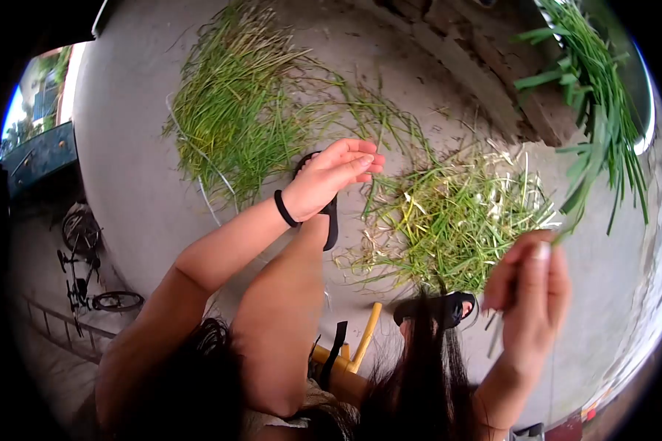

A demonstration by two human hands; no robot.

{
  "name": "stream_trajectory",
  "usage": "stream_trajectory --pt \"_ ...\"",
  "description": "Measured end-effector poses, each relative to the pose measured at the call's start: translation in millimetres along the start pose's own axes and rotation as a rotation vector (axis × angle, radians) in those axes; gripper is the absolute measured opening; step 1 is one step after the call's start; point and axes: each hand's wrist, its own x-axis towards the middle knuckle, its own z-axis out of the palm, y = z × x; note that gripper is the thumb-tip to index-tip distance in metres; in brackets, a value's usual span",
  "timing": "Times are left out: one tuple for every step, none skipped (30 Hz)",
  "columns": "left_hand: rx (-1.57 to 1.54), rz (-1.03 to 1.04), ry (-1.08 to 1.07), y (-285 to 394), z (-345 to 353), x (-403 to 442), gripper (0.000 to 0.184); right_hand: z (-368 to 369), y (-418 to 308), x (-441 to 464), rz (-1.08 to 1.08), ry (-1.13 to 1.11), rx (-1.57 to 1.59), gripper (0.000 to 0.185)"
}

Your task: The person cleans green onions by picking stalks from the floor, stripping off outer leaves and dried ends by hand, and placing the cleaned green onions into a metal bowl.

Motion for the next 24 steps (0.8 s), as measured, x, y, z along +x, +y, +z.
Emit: stream_trajectory --pt "0.122 -0.046 0.093 -7 -25 -2 0.034 -9 -26 11 -0.117 -0.094 0.13 0.025" --pt "0.239 -0.099 0.175 -15 -48 -4 0.035 -13 -50 20 -0.149 0.166 0.068 0.033" --pt "0.292 -0.139 0.266 -20 -70 -8 0.037 -19 -73 34 -0.192 0.235 0.095 0.034" --pt "0.346 -0.173 0.352 -25 -95 -11 0.038 -26 -97 53 -0.22 0.276 0.16 0.038" --pt "0.509 -0.089 0.461 -42 -127 -10 0.04 -31 -115 71 -0.218 0.314 0.216 0.043" --pt "0.669 -0.005 0.564 -53 -156 -7 0.043 -42 -126 87 -0.196 0.333 0.253 0.05" --pt "0.828 0.015 0.631 -51 -178 -3 0.044 -75 -126 95 -0.237 0.302 0.029 0.05" --pt "0.987 0.03 0.695 -48 -197 1 0.046 -109 -127 102 -0.273 0.269 -0.195 0.05" --pt "1.114 0.03 0.763 -40 -213 6 0.047 -81 -120 96 -0.379 0.403 -0.377 0.052" --pt "1.242 0.031 0.828 -30 -225 12 0.048 -33 -107 82 -0.488 0.539 -0.56 0.054" --pt "1.372 0.055 0.855 -19 -233 19 0.051 0 -96 72 -0.594 0.674 -0.743 0.055" --pt "1.504 0.084 0.879 -7 -240 28 0.054 11 -91 66 -0.553 0.77 -0.877 0.065" --pt "1.625 0.128 0.881 2 -251 41 0.057 8 -77 58 -0.624 0.607 -0.755 0.072" --pt "1.744 0.176 0.875 9 -260 55 0.06 7 -57 52 -0.687 0.447 -0.637 0.08" --pt "1.871 0.094 0.882 21 -258 65 0.074 15 -37 47 -0.741 0.433 -0.717 0.051" --pt "1.843 -0.054 0.905 26 -260 72 0.077 23 -16 40 -0.787 0.418 -0.792 0.027" --pt "1.814 -0.191 0.925 32 -263 83 0.081 29 5 30 -0.69 0.274 -0.688 0.032" --pt "1.785 -0.319 0.941 39 -264 93 0.084 35 23 20 -0.596 0.141 -0.579 0.039" --pt "1.625 -0.503 0.877 44 -263 97 0.093 47 33 14 -0.513 0.121 -0.552 0.043" --pt "1.588 -0.513 0.909 40 -265 100 0.087 56 41 9 -0.428 0.095 -0.523 0.048" --pt "1.781 -0.491 0.875 30 -271 101 0.079 60 48 5 -0.364 0.062 -0.529 0.048" --pt "1.968 -0.463 0.84 20 -278 101 0.071 63 51 3 -0.335 0.046 -0.515 0.049" --pt "1.967 -0.402 0.799 8 -284 97 0.065 62 56 1 -0.306 0.045 -0.493 0.048" --pt "1.965 -0.341 0.757 -2 -289 92 0.059 60 59 -2 -0.279 0.045 -0.473 0.047"
